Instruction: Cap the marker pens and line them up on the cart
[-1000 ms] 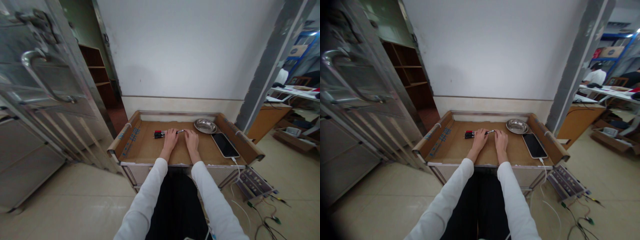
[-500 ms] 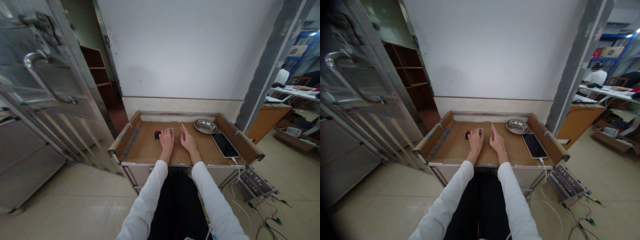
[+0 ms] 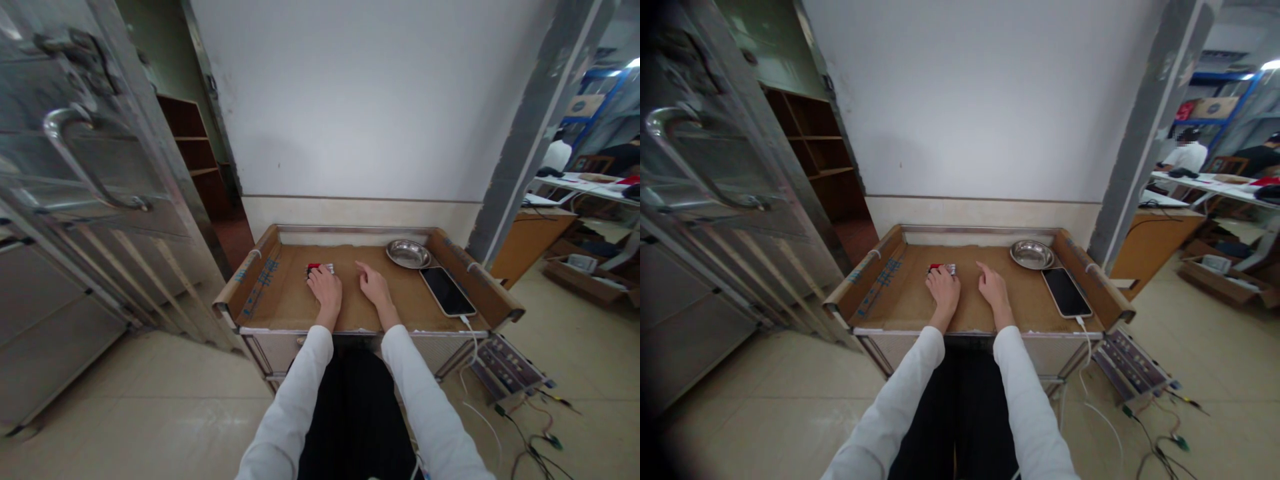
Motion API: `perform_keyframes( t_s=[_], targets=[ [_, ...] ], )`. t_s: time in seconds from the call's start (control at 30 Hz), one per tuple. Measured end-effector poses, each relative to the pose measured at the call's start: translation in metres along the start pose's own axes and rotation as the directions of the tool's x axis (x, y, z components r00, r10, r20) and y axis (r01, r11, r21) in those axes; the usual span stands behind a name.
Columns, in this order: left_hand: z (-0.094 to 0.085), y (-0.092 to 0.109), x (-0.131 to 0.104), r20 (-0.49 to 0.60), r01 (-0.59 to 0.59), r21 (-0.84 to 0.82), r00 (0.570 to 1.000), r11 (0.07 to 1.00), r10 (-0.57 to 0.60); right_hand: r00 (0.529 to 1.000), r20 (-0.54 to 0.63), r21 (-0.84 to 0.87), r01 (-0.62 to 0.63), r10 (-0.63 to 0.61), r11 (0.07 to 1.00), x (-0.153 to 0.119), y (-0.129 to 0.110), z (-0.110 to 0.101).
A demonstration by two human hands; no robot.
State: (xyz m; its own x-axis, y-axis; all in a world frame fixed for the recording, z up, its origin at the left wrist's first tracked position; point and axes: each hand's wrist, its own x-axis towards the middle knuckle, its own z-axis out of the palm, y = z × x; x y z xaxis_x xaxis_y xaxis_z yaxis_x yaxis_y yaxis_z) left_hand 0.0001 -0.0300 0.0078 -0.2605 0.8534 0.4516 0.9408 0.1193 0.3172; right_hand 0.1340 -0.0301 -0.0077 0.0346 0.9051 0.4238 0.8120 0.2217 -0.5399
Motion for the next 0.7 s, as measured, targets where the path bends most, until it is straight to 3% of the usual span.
perform_keyframes(
  t_s=[0.57,0.63,0.7],
  targets=[
    [0.011,0.000,-0.002,-0.052,0.004,0.013,0.999,1.000,-0.004,1.000,0.016,-0.109,-0.016,0.018,0.994,0.003,0.000,0.000],
    [0.010,0.002,0.000,-0.052,-0.042,-0.015,0.998,0.999,0.041,0.999,0.013,-0.129,-0.028,0.030,0.991,0.003,-0.001,-0.001],
    [0.011,0.006,0.003,-0.020,-0.177,-0.078,0.984,0.981,0.176,0.998,-0.004,-0.163,-0.059,0.059,0.985,0.003,-0.001,-0.001]
  ],
)
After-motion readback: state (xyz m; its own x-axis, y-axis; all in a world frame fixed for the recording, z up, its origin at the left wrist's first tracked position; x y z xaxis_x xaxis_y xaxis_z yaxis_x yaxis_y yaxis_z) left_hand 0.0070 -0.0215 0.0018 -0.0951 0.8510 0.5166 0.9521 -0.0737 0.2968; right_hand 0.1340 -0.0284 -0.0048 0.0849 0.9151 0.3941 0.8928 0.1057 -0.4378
